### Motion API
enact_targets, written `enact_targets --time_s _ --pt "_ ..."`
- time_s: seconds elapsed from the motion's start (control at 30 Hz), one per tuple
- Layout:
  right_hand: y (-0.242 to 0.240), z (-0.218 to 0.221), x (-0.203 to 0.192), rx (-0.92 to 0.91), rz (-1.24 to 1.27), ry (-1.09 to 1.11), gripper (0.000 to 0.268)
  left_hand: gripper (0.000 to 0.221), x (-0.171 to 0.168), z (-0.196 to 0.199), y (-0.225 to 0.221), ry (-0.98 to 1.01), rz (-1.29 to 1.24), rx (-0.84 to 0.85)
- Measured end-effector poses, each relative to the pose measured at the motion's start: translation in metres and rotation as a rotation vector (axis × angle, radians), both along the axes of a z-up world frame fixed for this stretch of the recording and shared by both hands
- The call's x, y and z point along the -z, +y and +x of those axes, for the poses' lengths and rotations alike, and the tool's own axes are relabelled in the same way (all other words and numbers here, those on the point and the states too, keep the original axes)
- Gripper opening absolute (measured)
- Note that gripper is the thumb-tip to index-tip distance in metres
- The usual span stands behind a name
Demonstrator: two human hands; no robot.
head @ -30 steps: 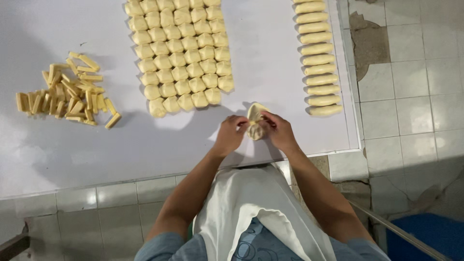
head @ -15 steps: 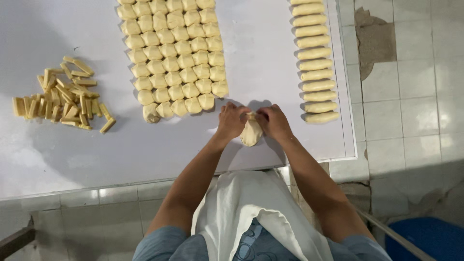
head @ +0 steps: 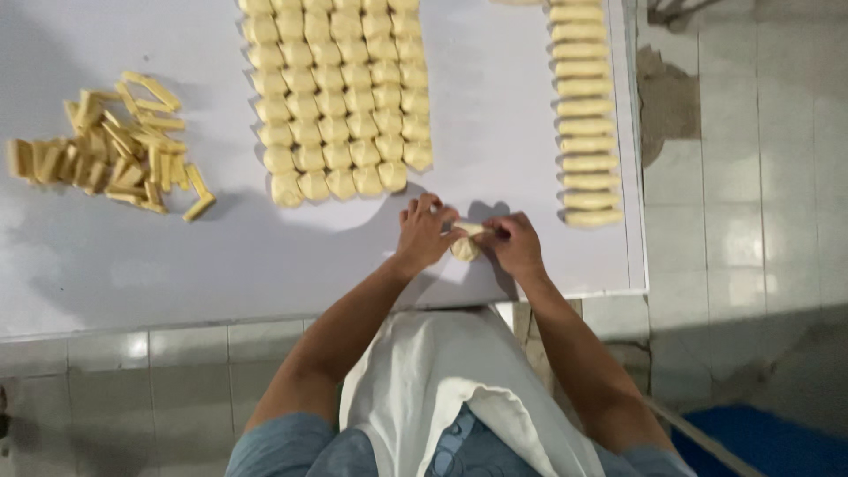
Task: The person prepares dough pieces by hand, rolling small portions into cylindrical shapes and arranging them in rows on a flat white surface.
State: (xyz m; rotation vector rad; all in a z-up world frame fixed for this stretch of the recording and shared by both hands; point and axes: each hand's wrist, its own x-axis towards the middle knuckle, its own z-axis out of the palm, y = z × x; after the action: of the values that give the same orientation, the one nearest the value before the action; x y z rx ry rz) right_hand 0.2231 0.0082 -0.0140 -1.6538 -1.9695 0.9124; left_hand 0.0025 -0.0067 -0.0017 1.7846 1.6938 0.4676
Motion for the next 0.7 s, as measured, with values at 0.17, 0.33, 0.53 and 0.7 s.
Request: enact_targets --time_s 0.17,0.33,0.53,0.7 --pt "-0.003 -0.01 -0.012 0.002 0.076 -0.213 0.06 0.039 0.0 -0.001 -0.002 0.019 0.13 0.05" --pt "-0.011 -0.01 -0.015 -0.022 -0.048 -0.154 0.045 0.037 -0.005 -0.002 -0.014 -0.002 -0.015 0.079" --pt "-0.025 -0.007 -0.025 -0.029 -0.113 -0.107 0.046 0.037 -0.004 -0.006 -0.016 0.005 0.026 0.12" --pt "-0.046 -0.014 -0.032 0.015 -0.056 -0.224 0.049 0.036 0.005 -0.002 -0.03 0.025 0.042 0.085"
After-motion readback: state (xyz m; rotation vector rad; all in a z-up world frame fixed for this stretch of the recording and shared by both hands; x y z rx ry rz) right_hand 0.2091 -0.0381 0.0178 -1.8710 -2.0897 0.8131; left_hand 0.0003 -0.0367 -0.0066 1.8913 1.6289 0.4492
